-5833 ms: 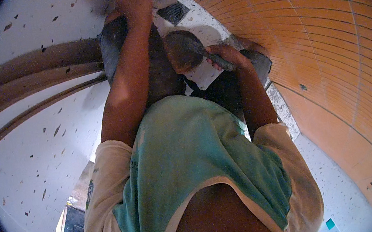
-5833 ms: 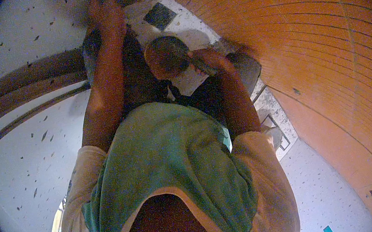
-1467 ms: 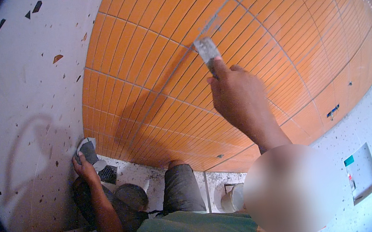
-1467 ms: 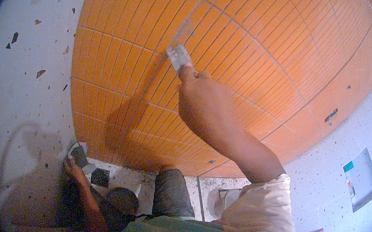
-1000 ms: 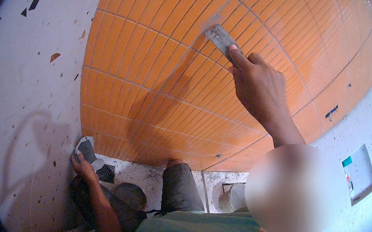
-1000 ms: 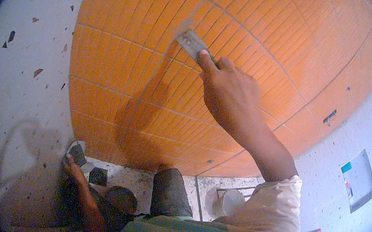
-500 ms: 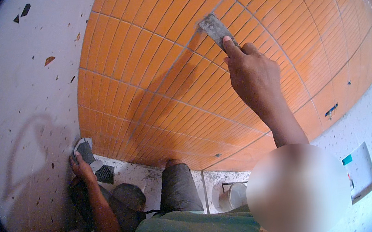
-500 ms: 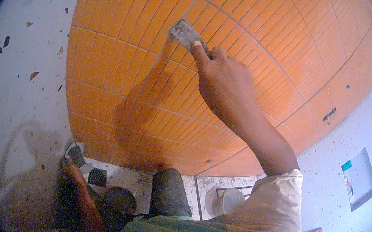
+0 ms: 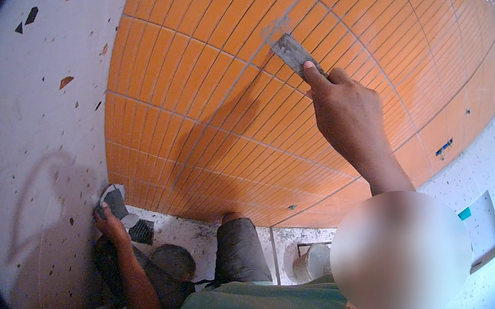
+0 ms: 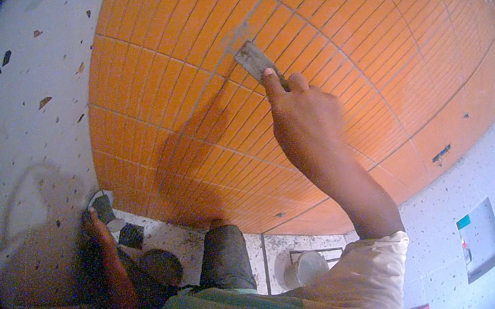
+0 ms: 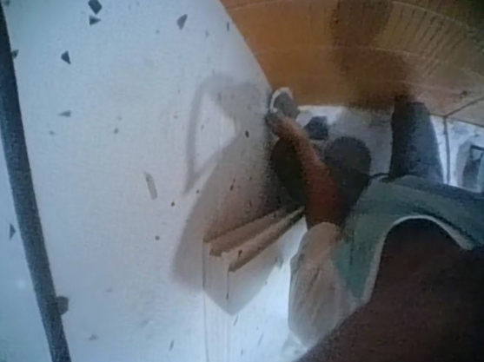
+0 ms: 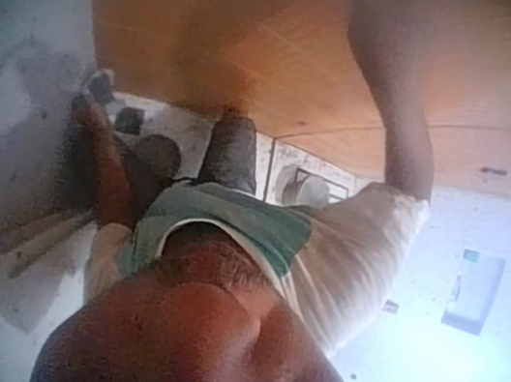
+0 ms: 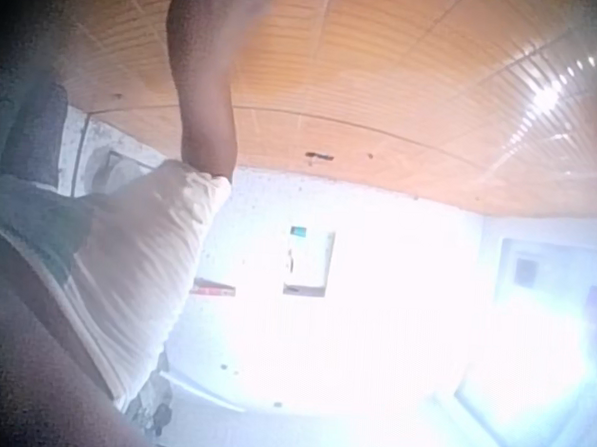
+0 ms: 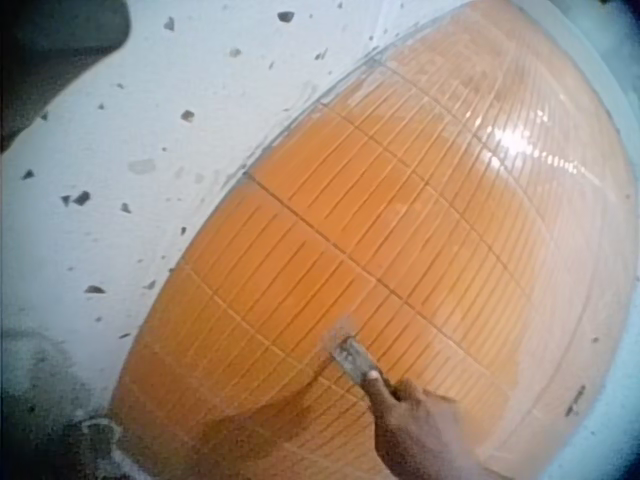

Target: The person applies grout to the joints between orange wall tiles using a grout float and wipes excess grout with a cloth. The person repeatedly scoops grout from a bucket and spreads it along the tile seams, then cleans the tile surfaces.

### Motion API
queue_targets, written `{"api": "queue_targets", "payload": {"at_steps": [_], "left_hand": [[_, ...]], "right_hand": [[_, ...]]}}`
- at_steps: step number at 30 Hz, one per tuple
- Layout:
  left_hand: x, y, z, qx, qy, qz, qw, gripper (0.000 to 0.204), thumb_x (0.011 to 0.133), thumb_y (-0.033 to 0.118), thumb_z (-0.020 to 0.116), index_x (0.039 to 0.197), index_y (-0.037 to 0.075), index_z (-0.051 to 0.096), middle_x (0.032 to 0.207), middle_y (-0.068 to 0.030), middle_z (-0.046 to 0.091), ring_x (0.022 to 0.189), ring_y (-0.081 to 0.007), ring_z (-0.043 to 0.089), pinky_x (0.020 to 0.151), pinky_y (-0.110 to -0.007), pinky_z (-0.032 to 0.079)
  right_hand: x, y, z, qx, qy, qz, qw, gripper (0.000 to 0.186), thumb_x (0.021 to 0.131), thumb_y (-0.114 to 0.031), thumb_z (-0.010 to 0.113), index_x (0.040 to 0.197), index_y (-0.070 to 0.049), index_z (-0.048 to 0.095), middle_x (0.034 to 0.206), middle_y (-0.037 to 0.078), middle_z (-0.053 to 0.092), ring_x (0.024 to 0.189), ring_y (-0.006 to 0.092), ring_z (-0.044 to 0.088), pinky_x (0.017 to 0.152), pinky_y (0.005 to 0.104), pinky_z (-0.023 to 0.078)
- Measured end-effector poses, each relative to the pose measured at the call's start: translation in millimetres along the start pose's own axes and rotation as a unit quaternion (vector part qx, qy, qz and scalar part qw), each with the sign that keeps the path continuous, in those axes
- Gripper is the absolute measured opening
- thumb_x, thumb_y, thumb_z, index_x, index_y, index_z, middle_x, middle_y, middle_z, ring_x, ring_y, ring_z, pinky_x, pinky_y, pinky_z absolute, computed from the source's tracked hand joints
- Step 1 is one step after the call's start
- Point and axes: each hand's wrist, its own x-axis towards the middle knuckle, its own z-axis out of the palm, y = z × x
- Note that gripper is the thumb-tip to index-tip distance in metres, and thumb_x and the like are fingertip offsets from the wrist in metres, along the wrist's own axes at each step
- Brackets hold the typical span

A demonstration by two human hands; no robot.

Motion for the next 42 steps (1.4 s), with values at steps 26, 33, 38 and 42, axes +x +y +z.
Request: {"api": "queue_targets", "payload": {"at_steps": [26, 33, 38, 42], "left_hand": [[32, -50, -8, 0.022, -0.064, 0.107, 0.992, 0.061, 0.095, 0.04, 0.055, 0.128, -0.011, 0.051, 0.132, -0.0287, 0.053, 0.119, -0.0405, 0.053, 0.105, -0.044, 0.037], [17, -20, -16, -0.039, -0.055, 0.055, 0.996, 0.066, 0.092, 0.044, 0.056, 0.127, -0.012, 0.052, 0.13, -0.0297, 0.054, 0.119, -0.0411, 0.052, 0.106, -0.044, 0.037], [-7, 1, -27, 0.209, -0.024, 0.137, 0.968, 0.065, 0.092, 0.043, 0.056, 0.131, -0.009, 0.05, 0.132, -0.0296, 0.052, 0.12, -0.0409, 0.052, 0.105, -0.045, 0.037], [-39, 44, -32, 0.068, -0.047, 0.062, 0.995, 0.066, 0.091, 0.044, 0.058, 0.133, -0.007, 0.049, 0.13, -0.0286, 0.054, 0.119, -0.0403, 0.052, 0.103, -0.043, 0.039]], "right_hand": [[-42, -13, 42, 0.673, -0.238, 0.031, 0.7, 0.041, 0.098, -0.025, 0.053, 0.132, -0.001, 0.053, 0.081, 0.012, 0.066, 0.062, 0.0203, 0.064, 0.056, 0.0296, 0.051], [-115, -56, 115, 0.861, -0.317, 0.111, 0.383, 0.044, 0.099, -0.025, 0.05, 0.132, 0.004, 0.049, 0.079, 0.011, 0.063, 0.059, 0.0151, 0.06, 0.054, 0.0263, 0.05], [-153, -122, 192, 0.781, -0.431, 0.054, 0.448, 0.042, 0.097, -0.024, 0.055, 0.127, 0.005, 0.054, 0.081, 0.011, 0.064, 0.067, 0.0165, 0.062, 0.06, 0.027, 0.051], [-210, -198, 288, 0.673, -0.293, -0.129, 0.667, 0.038, 0.091, -0.023, 0.064, 0.117, 0.005, 0.063, 0.097, 0.016, 0.069, 0.086, 0.0286, 0.067, 0.076, 0.0362, 0.053]]}}
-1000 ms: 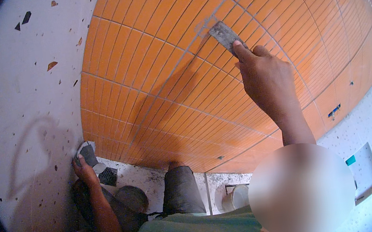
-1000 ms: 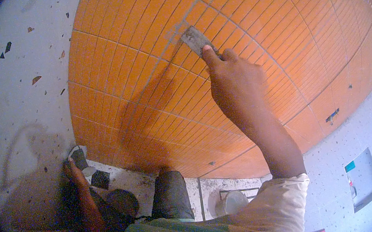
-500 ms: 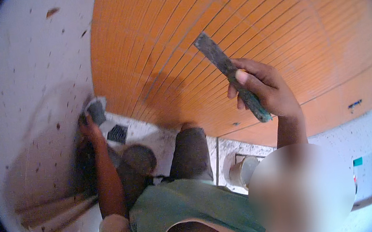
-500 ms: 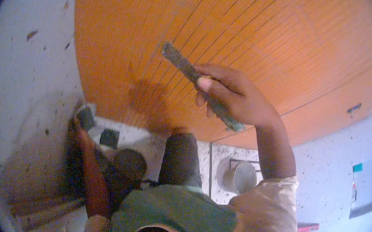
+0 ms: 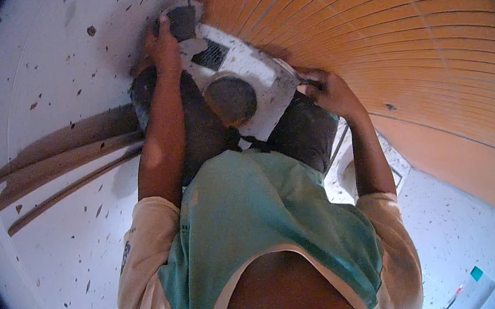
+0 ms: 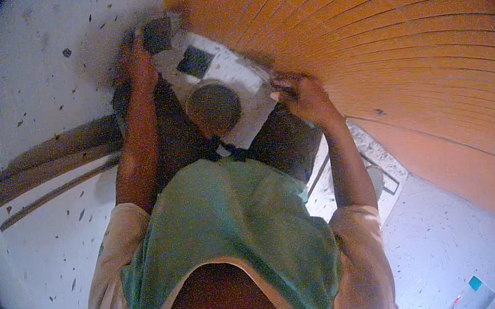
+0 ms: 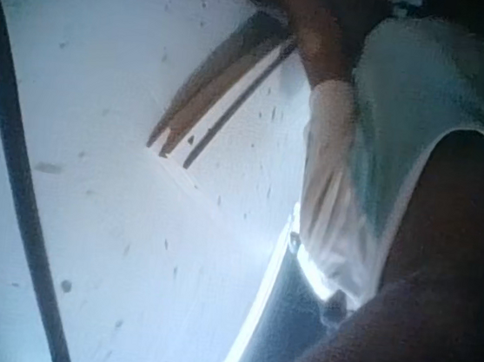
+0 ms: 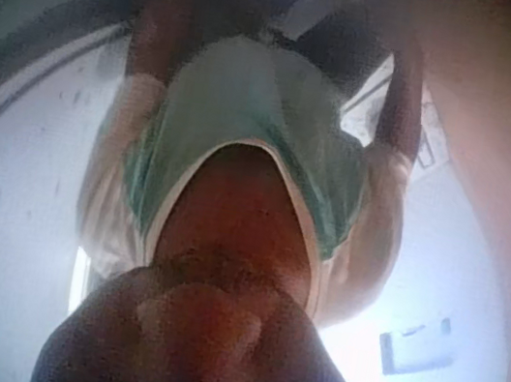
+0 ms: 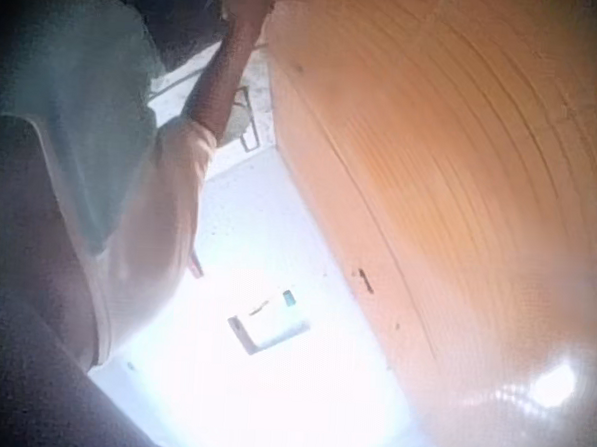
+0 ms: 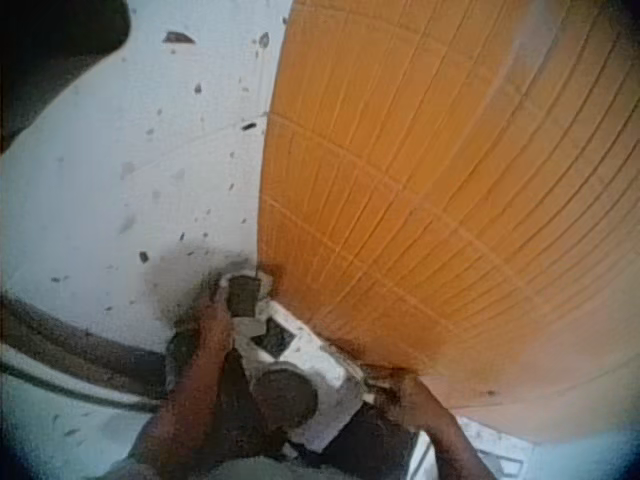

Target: The person applies grout to the joints between orange wall tiles using a grout float and wipes excess grout with a cloth. The person repeatedly scoops grout from a bucket and spreads it along the tile seams, then cleans the tile surfaces.

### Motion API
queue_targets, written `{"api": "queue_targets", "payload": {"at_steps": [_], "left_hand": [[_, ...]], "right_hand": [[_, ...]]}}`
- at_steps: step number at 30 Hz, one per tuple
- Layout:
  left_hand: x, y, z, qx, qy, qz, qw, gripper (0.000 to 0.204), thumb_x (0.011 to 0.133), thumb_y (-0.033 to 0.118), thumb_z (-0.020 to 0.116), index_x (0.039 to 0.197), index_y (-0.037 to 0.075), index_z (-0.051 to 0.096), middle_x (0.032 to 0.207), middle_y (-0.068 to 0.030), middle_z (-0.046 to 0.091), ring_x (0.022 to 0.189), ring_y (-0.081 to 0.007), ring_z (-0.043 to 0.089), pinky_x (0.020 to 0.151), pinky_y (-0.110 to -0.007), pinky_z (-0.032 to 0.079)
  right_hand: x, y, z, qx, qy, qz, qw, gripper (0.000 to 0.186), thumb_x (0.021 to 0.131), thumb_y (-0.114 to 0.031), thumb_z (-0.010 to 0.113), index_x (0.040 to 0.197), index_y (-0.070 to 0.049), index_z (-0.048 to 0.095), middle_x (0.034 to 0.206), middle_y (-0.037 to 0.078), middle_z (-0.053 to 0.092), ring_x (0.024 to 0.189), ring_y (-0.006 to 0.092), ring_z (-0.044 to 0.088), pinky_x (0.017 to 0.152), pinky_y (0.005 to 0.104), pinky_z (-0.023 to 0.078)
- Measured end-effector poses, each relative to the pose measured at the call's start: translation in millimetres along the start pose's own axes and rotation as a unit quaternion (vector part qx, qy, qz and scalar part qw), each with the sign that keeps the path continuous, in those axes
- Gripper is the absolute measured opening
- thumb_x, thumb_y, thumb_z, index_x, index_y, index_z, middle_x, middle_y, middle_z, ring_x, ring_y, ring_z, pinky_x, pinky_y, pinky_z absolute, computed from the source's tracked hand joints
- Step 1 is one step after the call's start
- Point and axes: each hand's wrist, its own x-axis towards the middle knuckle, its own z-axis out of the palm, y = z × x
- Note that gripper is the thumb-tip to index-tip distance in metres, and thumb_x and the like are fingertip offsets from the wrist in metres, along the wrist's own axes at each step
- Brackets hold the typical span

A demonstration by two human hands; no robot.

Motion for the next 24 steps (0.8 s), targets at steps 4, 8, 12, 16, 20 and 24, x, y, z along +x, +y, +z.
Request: {"api": "queue_targets", "payload": {"at_steps": [4, 8, 12, 16, 20, 24], "left_hand": [[-27, 36, 1, -0.04, 0.029, -0.048, 0.998, 0.067, 0.09, 0.045, 0.06, 0.131, -0.008, 0.051, 0.124, -0.0277, 0.058, 0.115, -0.0386, 0.055, 0.101, -0.043, 0.04], [-25, 17, 1, -0.022, 0.001, 0.022, 1.0, 0.07, 0.089, 0.047, 0.062, 0.128, -0.01, 0.052, 0.121, -0.0275, 0.059, 0.112, -0.0379, 0.057, 0.099, -0.043, 0.041], [-38, 27, 9, 0.032, 0.006, 0.023, 0.999, 0.072, 0.087, 0.05, 0.064, 0.124, -0.011, 0.055, 0.119, -0.0286, 0.06, 0.111, -0.0381, 0.057, 0.099, -0.042, 0.042], [-41, 26, 7, 0.144, -0.007, 0.117, 0.983, 0.064, 0.087, 0.048, 0.064, 0.116, -0.009, 0.061, 0.112, -0.0273, 0.063, 0.106, -0.037, 0.06, 0.095, -0.041, 0.044], [-60, 53, 5, 0.119, -0.058, 0.11, 0.985, 0.051, 0.089, 0.044, 0.065, 0.107, -0.004, 0.065, 0.101, -0.0216, 0.068, 0.095, -0.0337, 0.065, 0.088, -0.04, 0.048], [-63, 51, 3, 0.104, -0.057, 0.132, 0.984, 0.045, 0.089, 0.041, 0.066, 0.103, -0.002, 0.067, 0.096, -0.0184, 0.07, 0.089, -0.0306, 0.066, 0.083, -0.039, 0.049]], "right_hand": [[27, 34, 66, -0.085, -0.079, 0.051, 0.992, 0.035, 0.084, -0.024, 0.069, 0.114, -0.005, 0.068, 0.114, 0.019, 0.066, 0.103, 0.039, 0.064, 0.091, 0.0428, 0.05], [56, 30, 113, -0.111, -0.225, 0.094, 0.963, 0.032, 0.082, -0.025, 0.069, 0.111, -0.012, 0.07, 0.106, 0.019, 0.068, 0.098, 0.0395, 0.064, 0.087, 0.0461, 0.051], [68, 52, 161, -0.171, -0.212, 0.047, 0.961, 0.025, 0.08, -0.02, 0.068, 0.103, -0.011, 0.07, 0.097, 0.018, 0.069, 0.095, 0.0378, 0.066, 0.08, 0.0493, 0.053], [81, 79, 186, -0.237, -0.125, 0.021, 0.963, 0.022, 0.076, -0.012, 0.066, 0.098, -0.01, 0.068, 0.094, 0.018, 0.069, 0.092, 0.036, 0.067, 0.076, 0.0501, 0.054], [91, 96, 183, -0.302, -0.085, -0.001, 0.949, 0.022, 0.076, -0.007, 0.062, 0.097, -0.009, 0.068, 0.094, 0.017, 0.068, 0.089, 0.0361, 0.068, 0.075, 0.0491, 0.055], [93, 113, 170, -0.316, -0.08, -0.001, 0.945, 0.021, 0.078, -0.007, 0.058, 0.097, -0.009, 0.068, 0.094, 0.016, 0.068, 0.087, 0.0368, 0.069, 0.074, 0.0489, 0.055]]}}
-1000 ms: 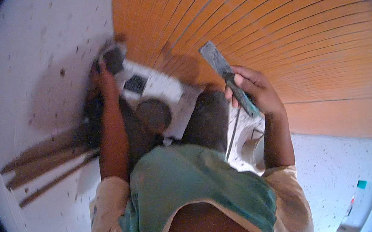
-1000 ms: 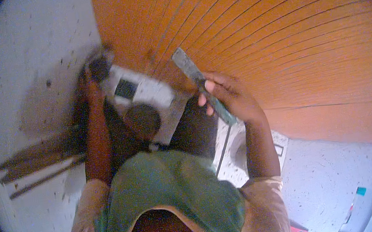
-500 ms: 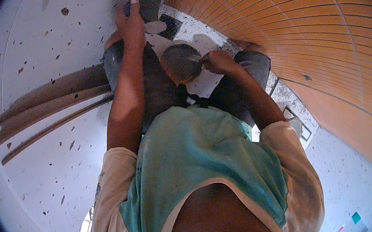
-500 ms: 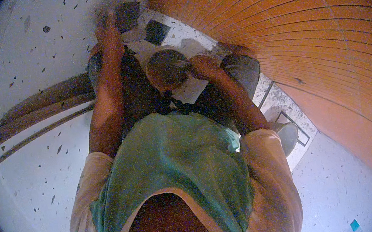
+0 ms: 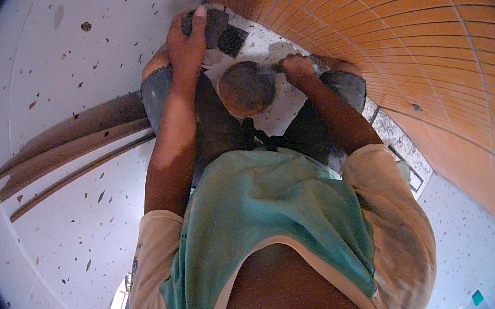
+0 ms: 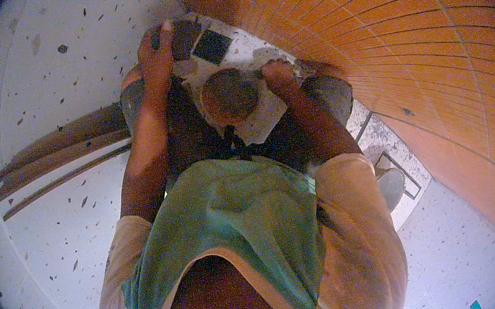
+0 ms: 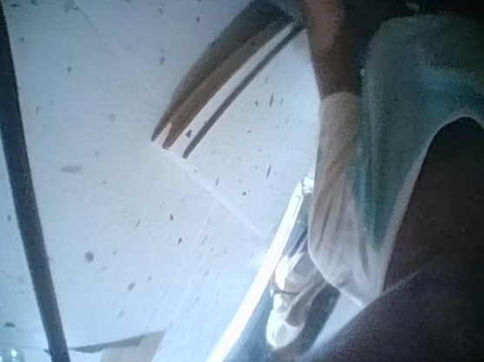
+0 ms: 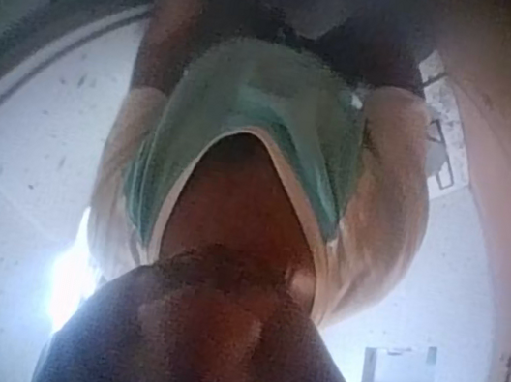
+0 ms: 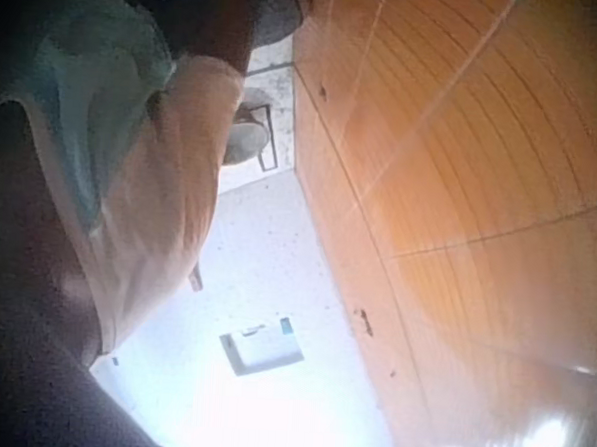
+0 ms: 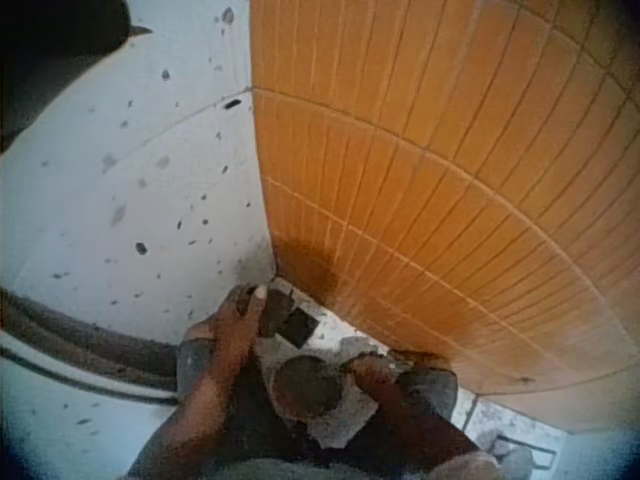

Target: The person applies grout to the joints between orange wall tiles using a grout float and wipes excess grout with a cloth. The person repeatedly scoops grout from a bucket and spreads it along the tile seams, then cleans the tile surfaces.

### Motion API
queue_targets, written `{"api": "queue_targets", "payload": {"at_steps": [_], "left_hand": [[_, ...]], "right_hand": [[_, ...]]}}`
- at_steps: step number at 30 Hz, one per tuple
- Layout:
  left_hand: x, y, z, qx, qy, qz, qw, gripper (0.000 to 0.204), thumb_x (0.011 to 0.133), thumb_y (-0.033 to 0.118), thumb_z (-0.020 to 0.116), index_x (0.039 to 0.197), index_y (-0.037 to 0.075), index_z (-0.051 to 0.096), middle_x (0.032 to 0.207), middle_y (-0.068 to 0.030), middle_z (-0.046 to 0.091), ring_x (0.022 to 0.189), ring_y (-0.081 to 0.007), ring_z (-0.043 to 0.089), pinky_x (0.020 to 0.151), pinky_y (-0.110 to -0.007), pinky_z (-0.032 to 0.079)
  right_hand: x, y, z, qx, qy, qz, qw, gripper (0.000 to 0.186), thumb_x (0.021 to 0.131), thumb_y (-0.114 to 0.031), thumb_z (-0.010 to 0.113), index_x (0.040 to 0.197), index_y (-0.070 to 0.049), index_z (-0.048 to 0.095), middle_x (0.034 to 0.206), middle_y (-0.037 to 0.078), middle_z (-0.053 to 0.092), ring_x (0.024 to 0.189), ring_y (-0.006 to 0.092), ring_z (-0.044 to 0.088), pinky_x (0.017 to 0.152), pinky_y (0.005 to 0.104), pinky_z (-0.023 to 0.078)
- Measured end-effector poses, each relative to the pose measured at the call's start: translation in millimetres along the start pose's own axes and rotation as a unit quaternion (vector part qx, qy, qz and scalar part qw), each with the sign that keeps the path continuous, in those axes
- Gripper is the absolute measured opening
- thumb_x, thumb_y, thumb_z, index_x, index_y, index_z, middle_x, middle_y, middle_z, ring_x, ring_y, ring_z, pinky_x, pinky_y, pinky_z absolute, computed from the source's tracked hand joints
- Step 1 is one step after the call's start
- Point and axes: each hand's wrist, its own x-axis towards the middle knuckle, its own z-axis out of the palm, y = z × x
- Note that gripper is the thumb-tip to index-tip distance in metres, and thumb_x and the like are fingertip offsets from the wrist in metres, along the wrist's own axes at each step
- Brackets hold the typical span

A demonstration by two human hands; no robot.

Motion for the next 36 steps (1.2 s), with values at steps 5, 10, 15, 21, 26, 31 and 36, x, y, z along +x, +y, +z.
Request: {"api": "queue_targets", "payload": {"at_steps": [5, 10, 15, 21, 26, 31, 36], "left_hand": [[4, -4, 4, -0.014, 0.005, -0.013, 1.0, 0.043, 0.089, 0.039, 0.066, 0.103, -0.002, 0.067, 0.094, -0.0175, 0.07, 0.088, -0.0286, 0.066, 0.082, -0.037, 0.049], [8, -12, 5, -0.033, -0.004, -0.009, 0.999, 0.042, 0.089, 0.039, 0.066, 0.103, -0.002, 0.066, 0.093, -0.0169, 0.07, 0.087, -0.0271, 0.065, 0.081, -0.037, 0.049], [2, 3, 1, 0.005, -0.008, -0.032, 0.999, 0.043, 0.089, 0.039, 0.067, 0.103, -0.002, 0.065, 0.093, -0.0176, 0.069, 0.088, -0.0282, 0.066, 0.082, -0.037, 0.05], [1, -5, -1, 0.001, 0.005, -0.001, 1.0, 0.043, 0.089, 0.038, 0.067, 0.103, -0.002, 0.065, 0.094, -0.0186, 0.069, 0.089, -0.0279, 0.066, 0.082, -0.037, 0.05], [1, -1, -1, 0.013, 0.01, -0.005, 1.0, 0.042, 0.09, 0.036, 0.067, 0.104, -0.003, 0.066, 0.095, -0.0184, 0.07, 0.09, -0.0274, 0.066, 0.083, -0.036, 0.05], [2, 4, 0, -0.003, 0.013, -0.001, 1.0, 0.041, 0.09, 0.035, 0.067, 0.104, -0.002, 0.066, 0.096, -0.0169, 0.07, 0.089, -0.0265, 0.066, 0.083, -0.036, 0.05], [1, 1, -1, -0.019, 0.015, -0.014, 1.0, 0.043, 0.09, 0.038, 0.066, 0.105, -0.003, 0.065, 0.096, -0.0188, 0.069, 0.091, -0.0289, 0.066, 0.083, -0.038, 0.05]], "right_hand": [[-13, 21, -20, 0.042, -0.019, 0.079, 0.996, 0.024, 0.081, -0.007, 0.056, 0.102, -0.011, 0.066, 0.093, 0.017, 0.069, 0.086, 0.0367, 0.069, 0.073, 0.0498, 0.054], [-22, 23, -14, 0.026, -0.017, 0.044, 0.999, 0.026, 0.081, -0.009, 0.058, 0.106, -0.013, 0.064, 0.093, 0.017, 0.069, 0.086, 0.0371, 0.068, 0.073, 0.0497, 0.054], [-4, 9, 13, 0.042, 0.013, 0.008, 0.999, 0.025, 0.083, -0.01, 0.057, 0.106, -0.014, 0.064, 0.099, 0.018, 0.066, 0.091, 0.0376, 0.067, 0.074, 0.0503, 0.054], [-3, 10, 7, 0.059, 0.012, 0.055, 0.997, 0.023, 0.084, -0.01, 0.057, 0.105, -0.011, 0.064, 0.099, 0.019, 0.066, 0.093, 0.038, 0.066, 0.076, 0.0494, 0.054], [-7, 14, -11, 0.128, 0.041, 0.133, 0.982, 0.028, 0.086, -0.012, 0.059, 0.114, -0.009, 0.064, 0.092, 0.021, 0.069, 0.082, 0.0372, 0.068, 0.073, 0.047, 0.055], [-9, 26, 10, 0.498, -0.001, 0.118, 0.859, 0.04, 0.094, -0.024, 0.061, 0.129, -0.007, 0.059, 0.086, 0.011, 0.071, 0.068, 0.0215, 0.066, 0.063, 0.0364, 0.054], [-17, 21, 1, 0.64, -0.091, 0.17, 0.744, 0.041, 0.097, -0.031, 0.059, 0.129, -0.005, 0.059, 0.092, 0.008, 0.069, 0.069, 0.0169, 0.062, 0.063, 0.0324, 0.052]]}}
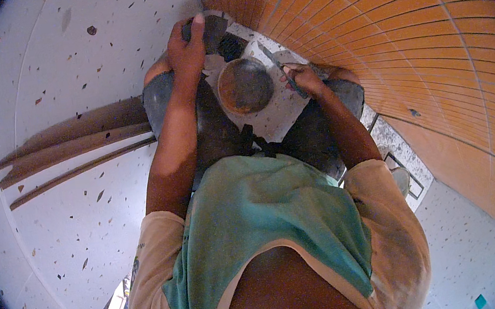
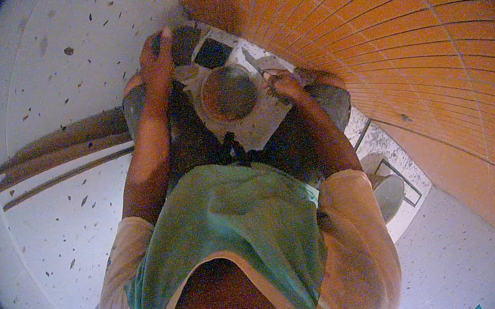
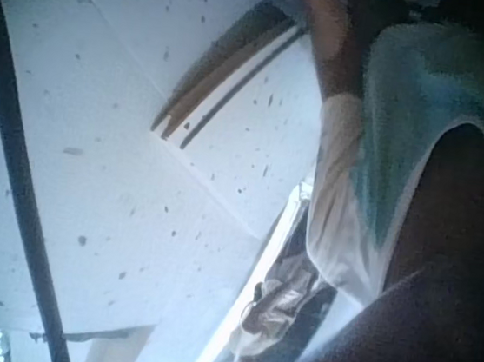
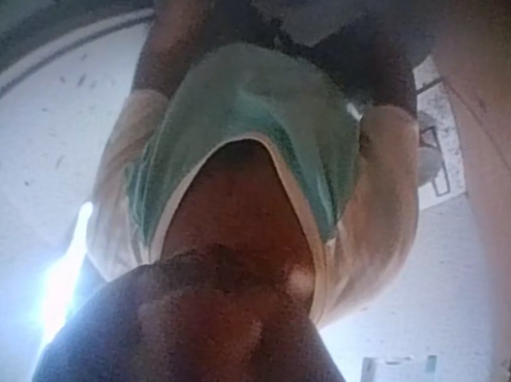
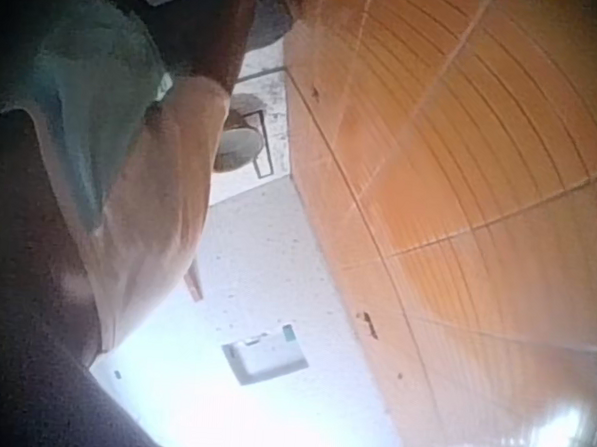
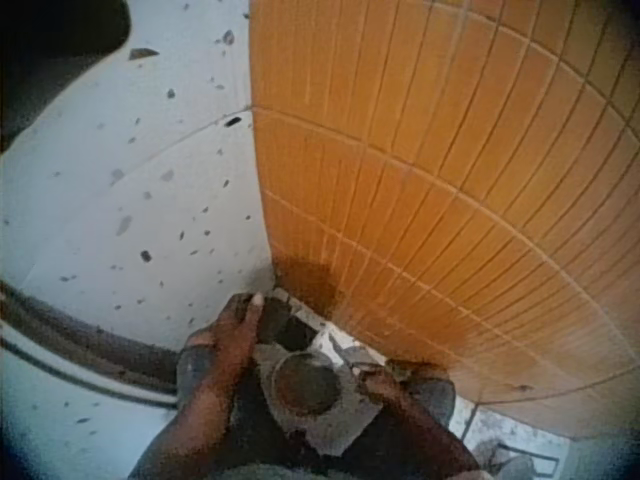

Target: The person applies grout to the joints between orange wall tiles using a grout float and wipes excess grout with a cloth. The person repeatedly scoops grout from a bucket and spreads it along the tile seams, then cleans the tile surfaces.

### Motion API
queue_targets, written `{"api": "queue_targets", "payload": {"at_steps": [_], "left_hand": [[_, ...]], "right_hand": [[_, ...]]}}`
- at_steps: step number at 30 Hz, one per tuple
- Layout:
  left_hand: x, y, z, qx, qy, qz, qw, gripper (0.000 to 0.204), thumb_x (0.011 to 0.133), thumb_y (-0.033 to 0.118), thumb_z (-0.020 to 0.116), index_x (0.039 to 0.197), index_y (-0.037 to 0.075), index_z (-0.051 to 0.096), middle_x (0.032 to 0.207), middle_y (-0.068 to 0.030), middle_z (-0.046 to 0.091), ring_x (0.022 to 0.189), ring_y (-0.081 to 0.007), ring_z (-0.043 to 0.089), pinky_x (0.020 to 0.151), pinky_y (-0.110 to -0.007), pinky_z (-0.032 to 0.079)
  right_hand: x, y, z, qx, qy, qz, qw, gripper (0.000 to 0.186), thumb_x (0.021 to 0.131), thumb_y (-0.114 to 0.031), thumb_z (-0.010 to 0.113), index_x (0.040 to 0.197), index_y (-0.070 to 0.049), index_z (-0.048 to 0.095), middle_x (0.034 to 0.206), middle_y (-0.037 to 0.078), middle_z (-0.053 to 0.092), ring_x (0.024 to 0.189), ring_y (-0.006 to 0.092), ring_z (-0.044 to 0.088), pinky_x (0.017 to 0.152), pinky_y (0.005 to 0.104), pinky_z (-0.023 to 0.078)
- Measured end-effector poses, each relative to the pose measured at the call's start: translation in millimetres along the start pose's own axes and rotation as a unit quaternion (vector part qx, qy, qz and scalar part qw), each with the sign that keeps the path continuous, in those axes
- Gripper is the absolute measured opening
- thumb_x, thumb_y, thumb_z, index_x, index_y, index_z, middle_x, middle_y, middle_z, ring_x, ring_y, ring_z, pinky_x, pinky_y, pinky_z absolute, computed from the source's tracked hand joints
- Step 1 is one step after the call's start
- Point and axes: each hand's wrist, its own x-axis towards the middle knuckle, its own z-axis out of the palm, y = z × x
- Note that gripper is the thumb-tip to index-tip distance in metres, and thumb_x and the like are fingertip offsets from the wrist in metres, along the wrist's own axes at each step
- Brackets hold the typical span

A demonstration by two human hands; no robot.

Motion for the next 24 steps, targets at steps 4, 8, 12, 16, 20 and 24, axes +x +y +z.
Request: {"api": "queue_targets", "payload": {"at_steps": [4, 8, 12, 16, 20, 24], "left_hand": [[-7, 1, -3, 0.036, 0.016, 0.02, 0.999, 0.045, 0.09, 0.039, 0.065, 0.105, -0.004, 0.065, 0.098, -0.0207, 0.069, 0.093, -0.0324, 0.065, 0.085, -0.04, 0.049], [-8, -6, -6, 0.062, 0.01, 0.004, 0.998, 0.047, 0.091, 0.04, 0.063, 0.108, -0.003, 0.064, 0.106, -0.0222, 0.067, 0.101, -0.0342, 0.063, 0.09, -0.041, 0.047], [8, 24, 6, 0.001, -0.048, -0.002, 0.999, 0.053, 0.094, 0.04, 0.059, 0.125, -0.003, 0.058, 0.126, -0.0216, 0.06, 0.119, -0.0338, 0.054, 0.103, -0.04, 0.039], [8, -32, 16, 0.0, -0.051, 0.023, 0.998, 0.058, 0.096, 0.041, 0.056, 0.13, -0.006, 0.052, 0.133, -0.024, 0.054, 0.125, -0.0366, 0.049, 0.107, -0.042, 0.035], [3, -79, 32, 0.008, -0.038, -0.102, 0.994, 0.068, 0.096, 0.052, 0.05, 0.133, -0.005, 0.05, 0.133, -0.0242, 0.053, 0.122, -0.0377, 0.051, 0.106, -0.045, 0.037], [34, -107, 45, -0.288, -0.041, -0.213, 0.933, 0.069, 0.095, 0.057, 0.046, 0.13, -0.002, 0.052, 0.13, -0.0199, 0.055, 0.119, -0.0356, 0.053, 0.101, -0.047, 0.042]], "right_hand": [[18, 32, 7, -0.027, 0.018, -0.048, 0.998, 0.037, 0.094, -0.028, 0.058, 0.128, -0.013, 0.061, 0.088, 0.006, 0.07, 0.062, 0.0163, 0.06, 0.058, 0.0337, 0.052], [13, 27, 4, -0.17, -0.014, -0.067, 0.983, 0.036, 0.097, -0.024, 0.056, 0.127, -0.005, 0.06, 0.096, 0.013, 0.068, 0.075, 0.0214, 0.063, 0.067, 0.0358, 0.053], [21, 43, -8, -0.354, 0.066, -0.102, 0.927, 0.035, 0.094, -0.021, 0.054, 0.127, -0.009, 0.06, 0.098, 0.016, 0.068, 0.081, 0.0282, 0.064, 0.073, 0.0416, 0.052], [34, 46, 13, -0.38, 0.104, -0.053, 0.918, 0.037, 0.091, -0.017, 0.052, 0.127, -0.012, 0.06, 0.1, 0.019, 0.068, 0.087, 0.035, 0.065, 0.078, 0.0475, 0.052], [-8, 36, 13, -0.317, 0.146, -0.145, 0.926, 0.039, 0.089, -0.015, 0.053, 0.127, -0.015, 0.06, 0.102, 0.021, 0.068, 0.092, 0.0397, 0.065, 0.083, 0.05, 0.051], [-63, 9, 5, -0.211, 0.205, -0.253, 0.922, 0.037, 0.094, -0.022, 0.054, 0.128, -0.008, 0.059, 0.109, 0.022, 0.067, 0.093, 0.0371, 0.065, 0.085, 0.0449, 0.05]]}}
